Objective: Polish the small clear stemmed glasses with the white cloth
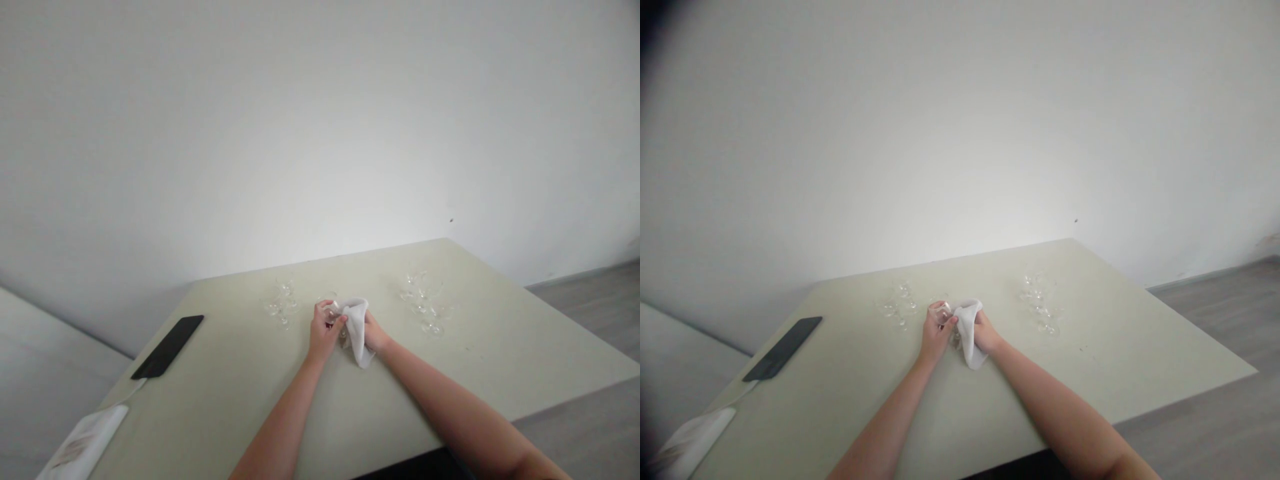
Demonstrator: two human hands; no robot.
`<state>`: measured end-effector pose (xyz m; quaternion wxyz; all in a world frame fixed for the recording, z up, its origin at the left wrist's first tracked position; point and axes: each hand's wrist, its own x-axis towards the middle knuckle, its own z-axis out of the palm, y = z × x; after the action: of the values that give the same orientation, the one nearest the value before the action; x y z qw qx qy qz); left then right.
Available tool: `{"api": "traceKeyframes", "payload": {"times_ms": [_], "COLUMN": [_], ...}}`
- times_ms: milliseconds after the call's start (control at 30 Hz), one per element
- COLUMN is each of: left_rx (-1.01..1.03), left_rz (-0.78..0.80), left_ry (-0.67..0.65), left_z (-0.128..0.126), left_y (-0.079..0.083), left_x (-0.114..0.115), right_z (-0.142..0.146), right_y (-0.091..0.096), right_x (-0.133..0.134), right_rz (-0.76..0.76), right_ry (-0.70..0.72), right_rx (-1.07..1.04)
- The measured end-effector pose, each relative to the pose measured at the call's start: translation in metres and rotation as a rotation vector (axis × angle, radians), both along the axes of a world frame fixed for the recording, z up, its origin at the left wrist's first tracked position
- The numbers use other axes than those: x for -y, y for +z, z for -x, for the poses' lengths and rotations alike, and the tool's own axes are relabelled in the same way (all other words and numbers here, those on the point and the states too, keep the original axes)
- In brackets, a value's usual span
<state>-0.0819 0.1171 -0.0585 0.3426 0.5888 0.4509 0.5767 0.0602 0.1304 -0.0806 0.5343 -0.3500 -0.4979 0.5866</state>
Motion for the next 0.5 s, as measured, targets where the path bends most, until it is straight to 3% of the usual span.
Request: {"api": "traceKeyframes", "payload": {"times_ms": [67, 300, 400, 500], "left_rx": [0.029, 0.060, 0.053, 0.166], "left_rz": [0.031, 0.074, 0.070, 0.157], "left_ry": [-0.022, 0.009, 0.037, -0.062], "left_z": [-0.001, 0.000, 0.003, 0.005], "left_y": [0.001, -0.002, -0.005, -0.008], "left_x": [0.001, -0.002, -0.009, -0.014], "right_z": [-0.001, -0.002, -0.001, 0.000], "right_y": [-0.002, 0.003, 0.006, 0.008], "right_x": [-0.002, 0.004, 0.006, 0.007], "right_rz": [0.000, -0.008, -0.002, 0.079], "right_ry": [-0.054, 0.084, 0.075, 0.054], "right_rx": [0.000, 0.109, 0.111, 0.065]}}
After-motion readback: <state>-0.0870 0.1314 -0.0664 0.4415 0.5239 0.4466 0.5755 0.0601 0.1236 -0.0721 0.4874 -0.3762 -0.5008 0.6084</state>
